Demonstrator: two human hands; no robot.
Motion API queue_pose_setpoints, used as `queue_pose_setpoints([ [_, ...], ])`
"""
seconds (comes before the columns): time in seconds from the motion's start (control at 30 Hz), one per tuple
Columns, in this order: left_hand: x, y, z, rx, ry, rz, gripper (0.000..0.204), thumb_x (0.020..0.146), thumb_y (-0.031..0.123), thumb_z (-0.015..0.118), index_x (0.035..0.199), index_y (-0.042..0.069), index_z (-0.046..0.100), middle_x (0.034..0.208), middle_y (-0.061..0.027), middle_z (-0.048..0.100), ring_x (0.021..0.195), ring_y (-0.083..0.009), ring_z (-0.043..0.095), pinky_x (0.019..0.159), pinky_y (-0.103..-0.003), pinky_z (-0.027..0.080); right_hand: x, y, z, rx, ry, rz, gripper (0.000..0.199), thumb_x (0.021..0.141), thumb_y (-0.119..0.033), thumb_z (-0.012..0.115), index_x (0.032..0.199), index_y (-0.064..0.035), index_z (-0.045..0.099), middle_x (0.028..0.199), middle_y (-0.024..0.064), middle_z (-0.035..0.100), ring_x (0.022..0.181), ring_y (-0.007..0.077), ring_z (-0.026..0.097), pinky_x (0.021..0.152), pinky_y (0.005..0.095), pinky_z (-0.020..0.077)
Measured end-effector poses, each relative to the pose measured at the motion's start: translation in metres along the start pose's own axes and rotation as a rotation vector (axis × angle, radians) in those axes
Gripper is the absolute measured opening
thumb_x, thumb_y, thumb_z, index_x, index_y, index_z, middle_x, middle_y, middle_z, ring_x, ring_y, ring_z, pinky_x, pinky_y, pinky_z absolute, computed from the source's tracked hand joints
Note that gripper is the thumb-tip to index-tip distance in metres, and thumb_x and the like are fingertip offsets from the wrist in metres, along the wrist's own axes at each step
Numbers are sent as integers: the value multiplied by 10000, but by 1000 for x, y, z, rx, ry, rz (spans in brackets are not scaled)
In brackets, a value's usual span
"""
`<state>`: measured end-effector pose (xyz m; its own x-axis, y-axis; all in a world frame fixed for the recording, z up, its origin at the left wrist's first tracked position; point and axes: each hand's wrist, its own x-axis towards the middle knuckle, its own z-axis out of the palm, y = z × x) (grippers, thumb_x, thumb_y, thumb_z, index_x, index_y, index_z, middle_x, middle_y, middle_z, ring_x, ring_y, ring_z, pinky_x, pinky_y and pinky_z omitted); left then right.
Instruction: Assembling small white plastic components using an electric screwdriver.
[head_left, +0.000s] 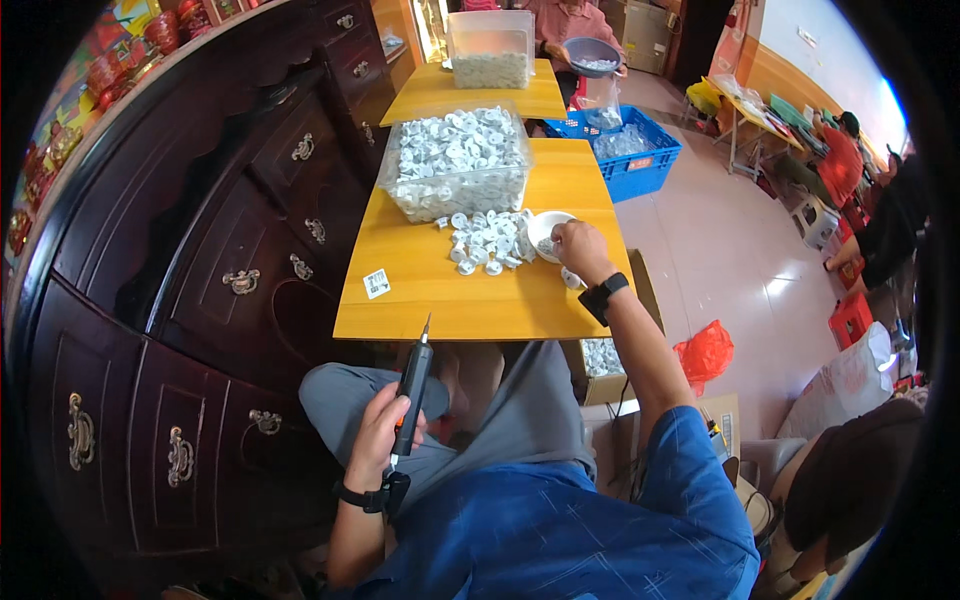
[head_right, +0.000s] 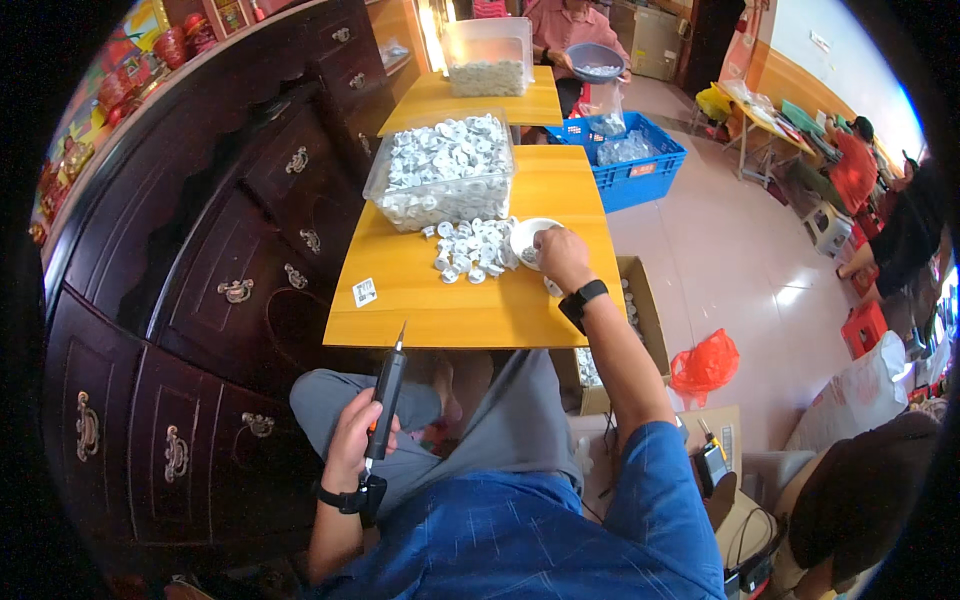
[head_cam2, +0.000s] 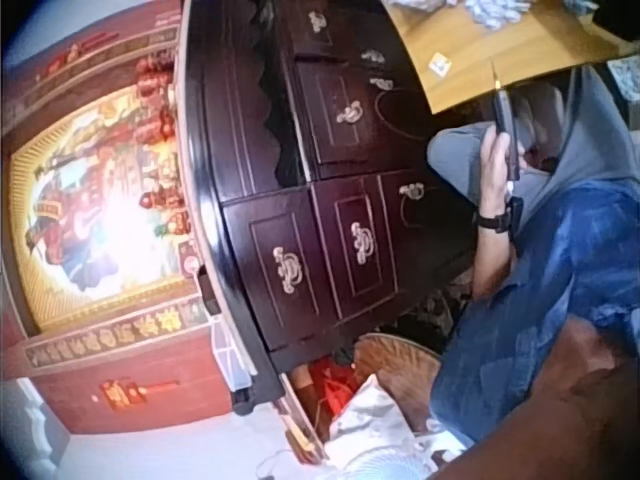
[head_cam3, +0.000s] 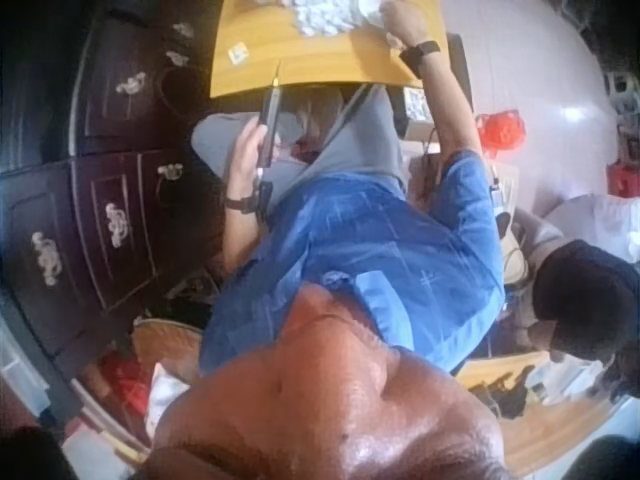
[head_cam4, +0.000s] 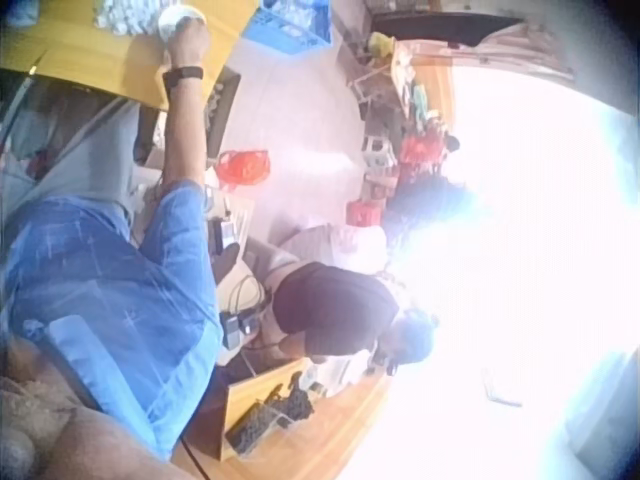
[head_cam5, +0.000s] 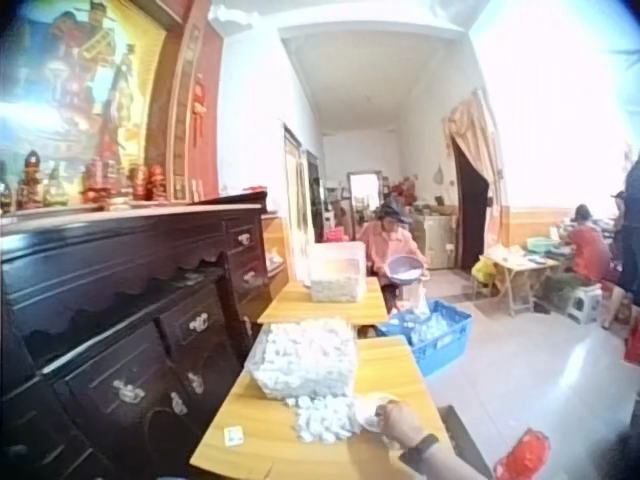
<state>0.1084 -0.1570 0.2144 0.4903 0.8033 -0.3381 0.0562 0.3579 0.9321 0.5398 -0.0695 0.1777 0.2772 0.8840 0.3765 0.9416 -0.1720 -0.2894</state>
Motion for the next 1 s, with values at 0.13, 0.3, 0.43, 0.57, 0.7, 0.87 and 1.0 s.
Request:
queue_pose_setpoints([
  [0.13, -13, -7, -12, -53, 51, -2, 246, 994, 208, 441, 1142, 42, 545, 776, -71, 635, 556, -123, 597, 488, -243, 510, 27, 0, 16, -152, -233, 35, 110, 736, -230, 681, 796, -157, 738, 829, 139, 709, 810, 316, 683, 716, 422, 540],
  [0.3, -17, -30, -29, -96, 100, -15, 185, 991, 208, 464, 1063, 55, 539, 767, -66, 622, 559, -129, 596, 484, -252, 500, 37, 3, 27, -150, -238, -7, 124, 744, -251, 666, 784, -158, 737, 839, 135, 714, 807, 327, 683, 718, 426, 540],
  [0.43, -13, -47, -38, -110, 148, -70, 173, 988, 203, 468, 1051, 60, 541, 761, -62, 616, 564, -130, 596, 487, -251, 495, 34, -4, 16, -144, -298, 12, 154, 764, -257, 636, 812, -158, 744, 894, 141, 721, 849, 327, 688, 740, 417, 551],
  [0.57, -6, -58, -42, -126, 147, -101, 170, 986, 204, 478, 1054, 64, 545, 766, -57, 615, 567, -128, 593, 496, -251, 498, 36, -3, 14, -17, -266, 50, 154, 740, -256, 673, 807, -132, 735, 886, 156, 714, 832, 334, 684, 733, 426, 549],
  [0.7, 6, -65, -40, -111, 80, -96, 181, 981, 201, 488, 1085, 66, 550, 787, -50, 619, 588, -121, 597, 515, -257, 505, 33, 8, 15, 153, -183, -1, 153, 743, -183, 667, 846, -83, 720, 872, 180, 702, 810, 349, 678, 722, 421, 547],
  [0.87, 17, -69, -34, -111, -6, -52, 206, 977, 199, 494, 1121, 62, 548, 810, -48, 624, 603, -111, 596, 527, -250, 498, 23, 0, 6, 364, 4, 78, 143, 751, -105, 667, 867, -29, 700, 826, 155, 706, 739, 291, 690, 689, 370, 549],
  [1.0, 21, -56, -23, -127, -93, -10, 226, 968, 187, 502, 1141, 47, 540, 819, -48, 622, 619, -109, 593, 548, -246, 492, 5, -30, -12, 726, 37, 219, 130, 802, -80, 661, 907, -6, 680, 789, 82, 694, 704, 157, 675, 645, 290, 529],
])
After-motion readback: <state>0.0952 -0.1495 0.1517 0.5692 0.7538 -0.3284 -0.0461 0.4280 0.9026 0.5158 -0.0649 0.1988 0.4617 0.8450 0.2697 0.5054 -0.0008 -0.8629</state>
